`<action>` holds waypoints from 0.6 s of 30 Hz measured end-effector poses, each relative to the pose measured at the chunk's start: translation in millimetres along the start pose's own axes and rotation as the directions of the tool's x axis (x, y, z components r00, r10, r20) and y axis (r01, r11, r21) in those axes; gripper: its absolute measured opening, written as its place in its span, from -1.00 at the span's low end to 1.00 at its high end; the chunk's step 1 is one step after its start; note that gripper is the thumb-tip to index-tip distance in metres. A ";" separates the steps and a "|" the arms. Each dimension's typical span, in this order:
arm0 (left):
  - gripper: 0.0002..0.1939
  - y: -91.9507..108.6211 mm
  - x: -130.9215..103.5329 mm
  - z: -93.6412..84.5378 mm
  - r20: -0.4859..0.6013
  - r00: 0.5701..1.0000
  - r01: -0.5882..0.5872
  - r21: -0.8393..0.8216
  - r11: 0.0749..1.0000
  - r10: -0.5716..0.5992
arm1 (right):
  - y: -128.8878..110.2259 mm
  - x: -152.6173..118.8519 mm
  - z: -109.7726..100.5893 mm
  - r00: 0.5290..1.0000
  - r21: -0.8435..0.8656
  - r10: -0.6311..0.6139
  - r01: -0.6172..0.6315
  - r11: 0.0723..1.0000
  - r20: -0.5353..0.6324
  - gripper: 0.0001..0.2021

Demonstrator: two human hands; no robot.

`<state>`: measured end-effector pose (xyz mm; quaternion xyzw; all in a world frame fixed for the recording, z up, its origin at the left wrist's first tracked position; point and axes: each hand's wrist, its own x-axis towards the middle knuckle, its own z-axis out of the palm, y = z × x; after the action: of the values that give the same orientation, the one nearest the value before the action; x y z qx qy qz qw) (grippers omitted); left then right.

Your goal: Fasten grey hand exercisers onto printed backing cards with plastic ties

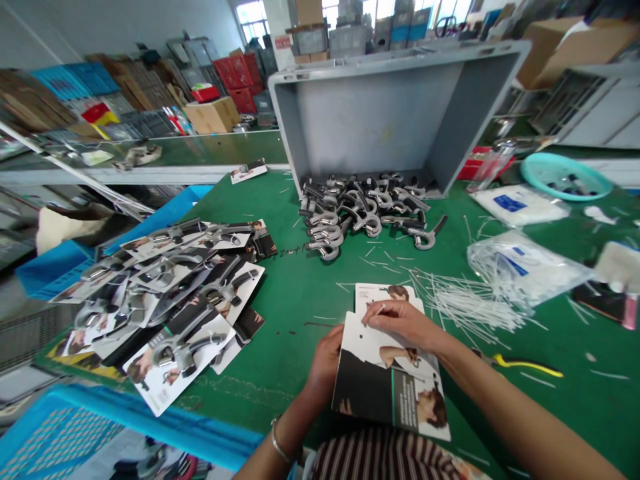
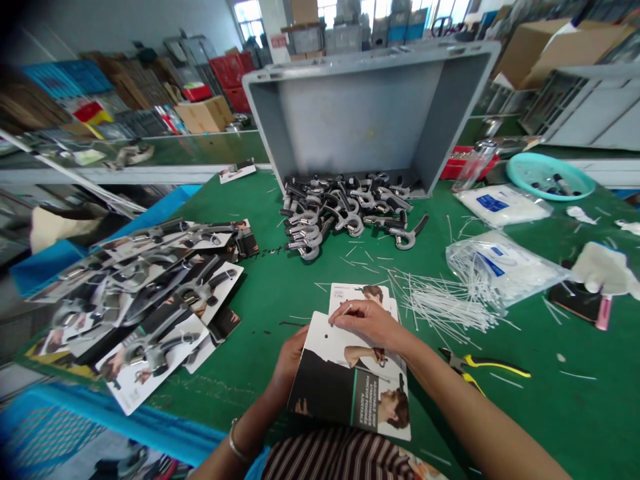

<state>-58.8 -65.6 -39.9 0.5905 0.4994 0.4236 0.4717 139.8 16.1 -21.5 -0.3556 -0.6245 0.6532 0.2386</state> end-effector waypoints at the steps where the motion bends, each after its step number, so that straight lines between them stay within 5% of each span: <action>1: -0.81 -0.8 -1.4 -0.1 -0.009 1.000 0.000 0.004 1.000 0.000 | -1.0 -2.0 1.8 1.000 -0.035 -0.023 0.023 0.999 0.009 -0.71; 8: -0.79 -0.6 -11.4 -11.5 0.024 0.995 -0.096 0.050 0.994 0.095 | -18.5 -17.0 10.3 0.963 -0.271 -0.243 0.267 0.925 0.117 -0.81; 18: -0.81 -2.8 -25.5 -9.7 0.129 0.986 -0.109 -0.012 0.994 0.110 | -17.3 -25.6 17.5 0.971 -0.333 -0.206 0.234 0.913 0.117 -0.81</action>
<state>-72.4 -89.4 -41.4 0.6421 0.4336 0.4110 0.4804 140.3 -12.7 -0.8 -0.2931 -0.7740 0.5164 0.2199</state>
